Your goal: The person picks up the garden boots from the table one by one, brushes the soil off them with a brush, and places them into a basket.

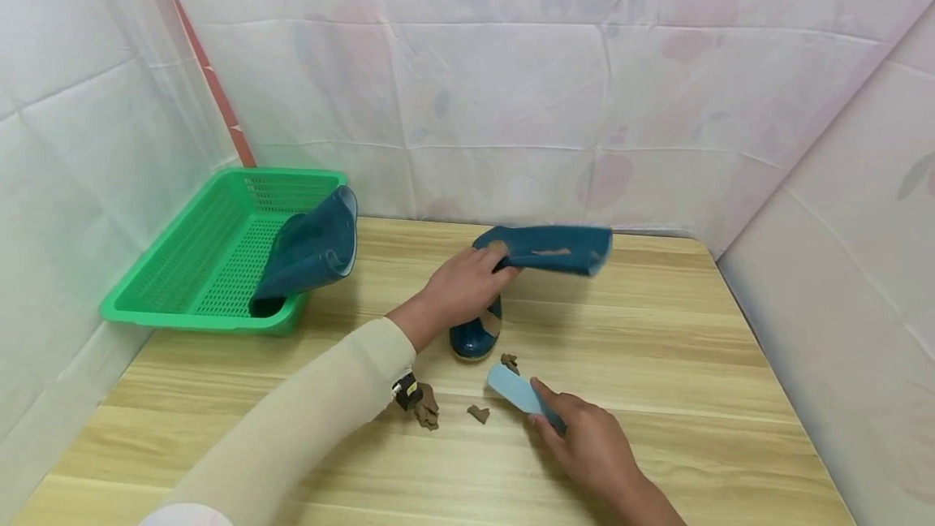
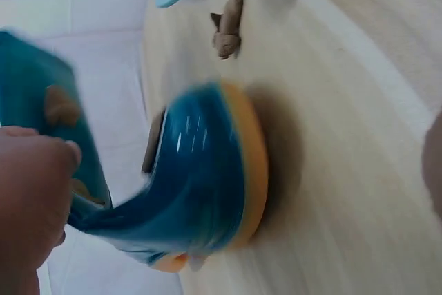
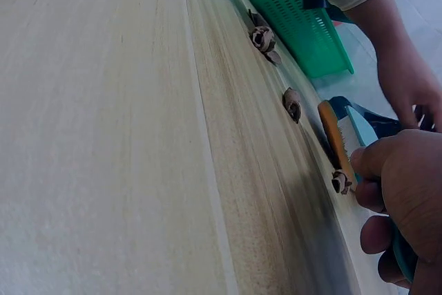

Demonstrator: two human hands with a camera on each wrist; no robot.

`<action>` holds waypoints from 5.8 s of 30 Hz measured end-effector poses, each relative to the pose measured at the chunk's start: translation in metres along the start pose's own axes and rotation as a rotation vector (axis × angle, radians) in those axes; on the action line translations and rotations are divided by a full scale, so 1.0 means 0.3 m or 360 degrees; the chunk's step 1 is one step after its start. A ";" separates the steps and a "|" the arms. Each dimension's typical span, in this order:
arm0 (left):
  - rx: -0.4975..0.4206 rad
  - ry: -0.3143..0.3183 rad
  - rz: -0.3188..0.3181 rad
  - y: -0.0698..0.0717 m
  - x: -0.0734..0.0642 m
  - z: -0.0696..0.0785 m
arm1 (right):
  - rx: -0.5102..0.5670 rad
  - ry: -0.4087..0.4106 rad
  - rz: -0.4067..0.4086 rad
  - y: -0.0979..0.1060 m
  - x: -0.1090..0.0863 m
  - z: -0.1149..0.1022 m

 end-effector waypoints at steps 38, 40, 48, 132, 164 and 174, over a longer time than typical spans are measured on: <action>-0.1670 0.0743 0.0168 0.068 -0.088 -0.346 | -0.0028 0.0172 0.0220 0.049 -0.013 -0.028; -0.1819 0.0719 0.0121 0.060 -0.107 -0.352 | -0.0024 0.0184 0.0234 0.054 -0.011 -0.024; -0.2069 0.0684 -0.0084 0.007 -0.157 -0.369 | -0.0023 0.0151 0.0205 0.059 -0.003 -0.020; -0.1933 0.0851 -0.0349 -0.028 -0.232 -0.343 | 0.0187 0.0242 -0.0195 -0.138 0.373 -0.234; -0.1975 0.0830 -0.0371 -0.015 -0.229 -0.336 | 0.0221 0.0338 -0.0340 -0.135 0.339 -0.245; -0.1990 0.0824 -0.0367 -0.026 -0.236 -0.332 | 0.0167 0.0126 -0.0124 -0.102 0.364 -0.206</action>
Point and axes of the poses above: each hand's wrist, its own x-axis towards the middle knuckle, its own y-axis out of the back of the hand, z = x × y, the point moved 8 cm from there along x, towards the middle knuckle, and after that the axes turned 15 degrees about y, right-handed, at the moved point
